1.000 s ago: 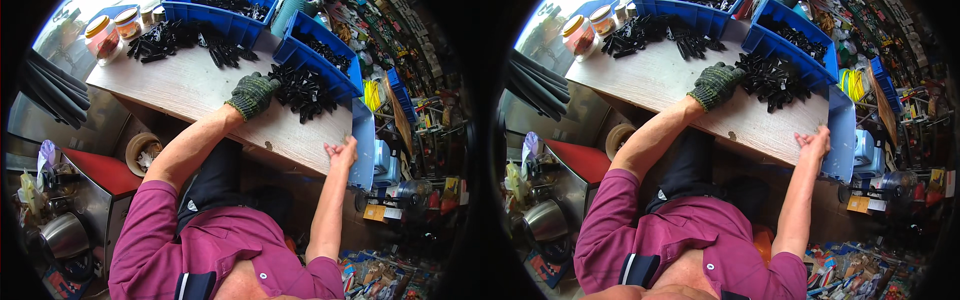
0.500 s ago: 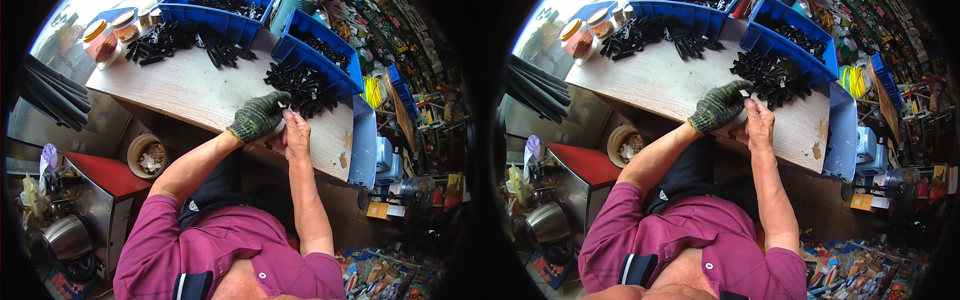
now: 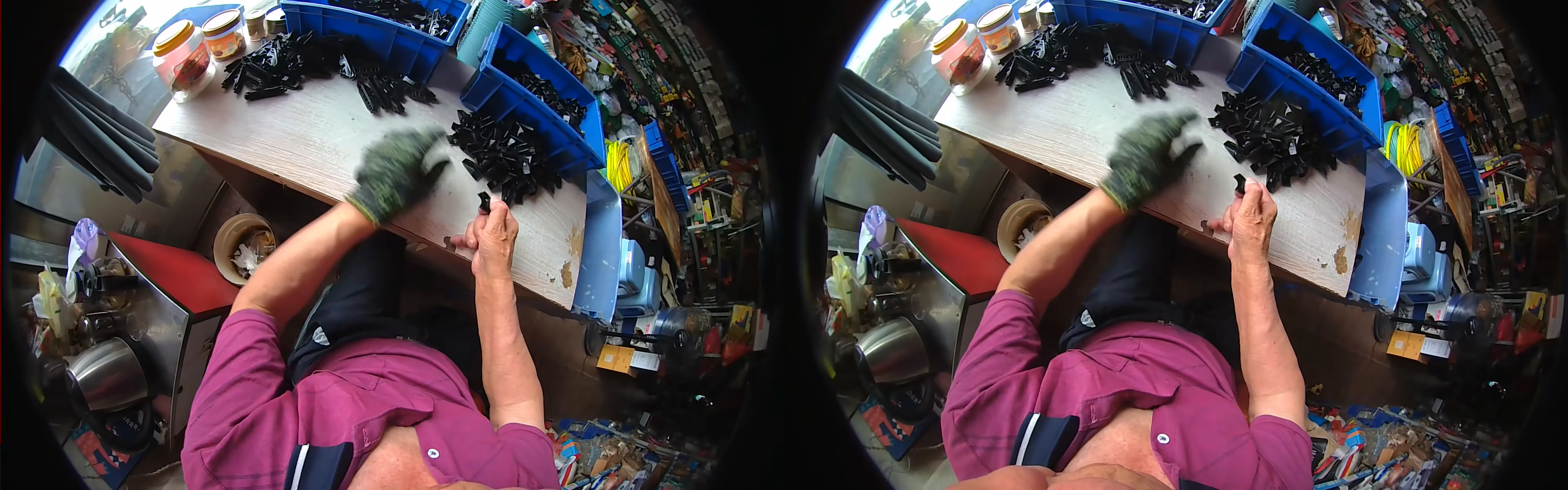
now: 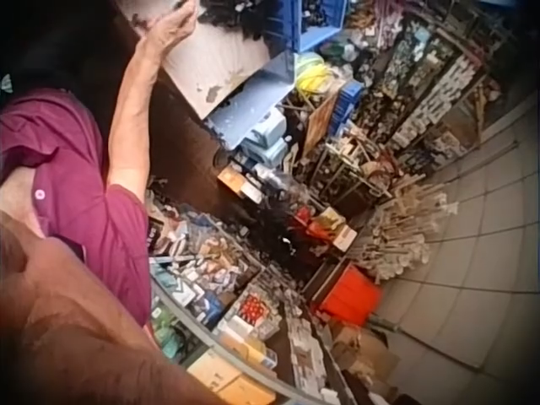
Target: Manually assembling and inspecting small black plastic industrial components at a workbench.
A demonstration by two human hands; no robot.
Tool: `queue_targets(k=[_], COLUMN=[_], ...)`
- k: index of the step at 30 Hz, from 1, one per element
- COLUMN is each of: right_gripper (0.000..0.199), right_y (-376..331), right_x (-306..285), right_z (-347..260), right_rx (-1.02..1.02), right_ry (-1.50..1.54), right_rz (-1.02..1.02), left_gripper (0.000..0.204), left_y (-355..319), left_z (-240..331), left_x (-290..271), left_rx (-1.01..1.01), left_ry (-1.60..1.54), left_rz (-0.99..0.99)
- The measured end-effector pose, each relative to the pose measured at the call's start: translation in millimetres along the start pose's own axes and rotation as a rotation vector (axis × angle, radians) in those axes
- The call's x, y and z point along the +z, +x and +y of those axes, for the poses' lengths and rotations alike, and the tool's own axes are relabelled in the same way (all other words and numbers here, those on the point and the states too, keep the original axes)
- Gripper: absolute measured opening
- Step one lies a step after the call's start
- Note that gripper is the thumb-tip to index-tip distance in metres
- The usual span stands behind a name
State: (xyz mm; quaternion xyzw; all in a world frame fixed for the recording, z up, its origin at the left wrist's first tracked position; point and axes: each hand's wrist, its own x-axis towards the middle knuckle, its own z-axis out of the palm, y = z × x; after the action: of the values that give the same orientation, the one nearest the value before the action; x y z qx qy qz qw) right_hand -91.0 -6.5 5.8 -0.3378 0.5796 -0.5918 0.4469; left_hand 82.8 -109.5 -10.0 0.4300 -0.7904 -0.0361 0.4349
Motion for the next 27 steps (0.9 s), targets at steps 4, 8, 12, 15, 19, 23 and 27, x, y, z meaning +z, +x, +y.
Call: queue_targets(k=[4,8,12,15,19,23,27], right_gripper=[0.038,0.033,0.029,0.032,0.037,0.038,0.036], right_y=[-4,-5,-7,-8,-9,-9,-11], right_x=[5,2,-1,2,4,2,2], right_z=[-6,-2,-5,-6,-8,-7,-6], right_rx=[0.032,-0.003,-0.048,-0.044,-0.003,0.026,-0.003], right_ry=[0.056,0.087,0.058,0.062,0.103,0.136,0.103], right_rz=[0.101,0.051,0.026,0.012,0.059,0.082,0.079], left_gripper=[0.032,0.028,0.02,0.021,0.024,0.024,0.023], left_y=[43,29,28,18,23,21,22], left_z=[-51,-89,-91,-110,-117,-122,-116], left_x=[-38,-41,-56,-51,-63,-59,-62], left_rx=[-0.232,-0.171,-0.288,-0.162,-0.072,-0.135,-0.17], left_ry=[0.357,0.357,0.33,0.263,0.444,0.483,0.44], left_rz=[-0.161,-0.139,-0.243,-0.06,-0.169,-0.177,-0.211])
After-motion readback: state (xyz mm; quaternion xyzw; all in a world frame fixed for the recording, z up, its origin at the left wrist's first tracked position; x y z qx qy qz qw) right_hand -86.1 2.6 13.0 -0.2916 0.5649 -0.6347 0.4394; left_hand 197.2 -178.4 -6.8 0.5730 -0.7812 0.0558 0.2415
